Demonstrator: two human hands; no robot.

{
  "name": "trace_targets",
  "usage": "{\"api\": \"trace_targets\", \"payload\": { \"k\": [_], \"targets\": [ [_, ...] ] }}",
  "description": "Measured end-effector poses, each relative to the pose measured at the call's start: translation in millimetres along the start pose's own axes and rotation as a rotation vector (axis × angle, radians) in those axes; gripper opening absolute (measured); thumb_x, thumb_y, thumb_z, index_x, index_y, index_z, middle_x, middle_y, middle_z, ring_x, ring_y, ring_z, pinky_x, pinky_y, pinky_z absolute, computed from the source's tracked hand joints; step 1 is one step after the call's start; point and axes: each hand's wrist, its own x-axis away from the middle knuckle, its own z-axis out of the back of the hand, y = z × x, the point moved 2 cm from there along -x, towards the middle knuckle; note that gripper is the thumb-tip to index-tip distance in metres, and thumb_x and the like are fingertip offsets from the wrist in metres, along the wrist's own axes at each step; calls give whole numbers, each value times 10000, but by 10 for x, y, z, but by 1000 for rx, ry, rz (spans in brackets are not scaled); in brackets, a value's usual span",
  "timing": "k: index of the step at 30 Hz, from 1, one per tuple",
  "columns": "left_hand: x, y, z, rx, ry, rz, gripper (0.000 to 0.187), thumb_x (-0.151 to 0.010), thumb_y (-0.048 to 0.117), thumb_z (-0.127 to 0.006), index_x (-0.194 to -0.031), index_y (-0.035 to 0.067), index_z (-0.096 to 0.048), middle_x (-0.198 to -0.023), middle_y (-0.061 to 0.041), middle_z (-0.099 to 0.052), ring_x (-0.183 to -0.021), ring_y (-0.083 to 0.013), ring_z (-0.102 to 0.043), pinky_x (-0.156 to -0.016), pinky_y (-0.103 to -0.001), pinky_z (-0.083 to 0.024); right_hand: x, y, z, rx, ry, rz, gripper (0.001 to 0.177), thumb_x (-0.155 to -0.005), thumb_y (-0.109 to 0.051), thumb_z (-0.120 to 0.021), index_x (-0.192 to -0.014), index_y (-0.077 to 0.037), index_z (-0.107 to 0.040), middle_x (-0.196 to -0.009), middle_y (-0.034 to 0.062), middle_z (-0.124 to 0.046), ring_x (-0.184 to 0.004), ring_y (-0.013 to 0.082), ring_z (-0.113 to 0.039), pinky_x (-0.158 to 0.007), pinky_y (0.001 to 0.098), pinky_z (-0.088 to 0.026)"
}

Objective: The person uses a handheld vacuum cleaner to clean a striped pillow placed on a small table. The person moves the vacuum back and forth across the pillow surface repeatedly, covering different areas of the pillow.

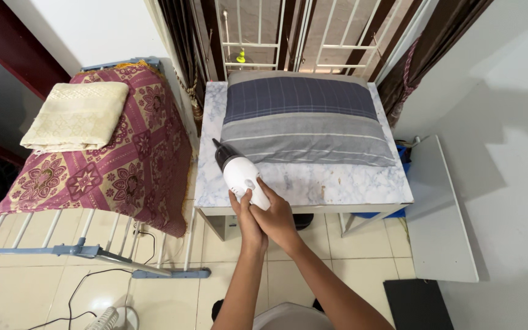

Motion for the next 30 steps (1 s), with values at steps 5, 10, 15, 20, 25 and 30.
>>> {"api": "trace_targets", "payload": {
  "k": [5, 10, 15, 20, 25, 30],
  "targets": [
    [-21, 4, -61, -59, -85, -29, 885, -904, 346, -575, -1629, 170, -100, -1512, -180, -399, -1334, -322, -497, -1069, -419, -439, 93, -118, 69, -13, 94, 96, 718, -821, -213, -683, -1501, -105, -481, -1242, 199, -717, -1070, 247, -754, -893, 319, -567],
    [-34, -137, -307, -85, -329, 90, 867, -916, 307, -584, -1635, 165, -122, -1502, -197, -417, -1357, -284, -459, -1099, -395, -412, 197, -43, 255, 34, 377, 78, 698, -874, -249, -685, -1513, -82, -458, -1292, 209, -685, -1112, 278, -729, -905, 329, -562],
    [44, -257, -618, -192, -489, 334, 875, -902, 212, -633, -1625, 140, -146, -1511, -172, -428, -1375, -289, -474, -1102, -381, -420, 242, 257, 432, -20, 599, 125, 703, -900, -199, -662, -1539, -38, -416, -1411, 240, -603, -1220, 310, -662, -968, 351, -527],
    [109, -387, -616, -122, -406, 308, 833, -916, 269, -573, -1626, 146, -157, -1463, -164, -481, -1314, -279, -521, -1057, -377, -466, 222, 260, 505, -27, 534, 77, 717, -865, -176, -653, -1536, -66, -425, -1398, 215, -629, -1186, 271, -694, -961, 333, -544],
    [50, -448, -413, 49, -302, 174, 804, -922, 336, -531, -1621, 142, -183, -1418, -172, -493, -1262, -291, -538, -1031, -408, -472, 174, 72, 447, 26, 300, -40, 768, -828, -215, -664, -1548, -120, -415, -1273, 195, -701, -1121, 243, -727, -943, 314, -552],
    [113, -260, -230, 79, -111, 26, 856, -893, 344, -565, -1616, 161, -145, -1503, -172, -436, -1319, -313, -515, -1072, -424, -436, 151, 44, 303, 11, 94, 113, 741, -826, -209, -675, -1524, -104, -448, -1291, 204, -694, -1130, 251, -719, -951, 327, -539]
  ]
}}
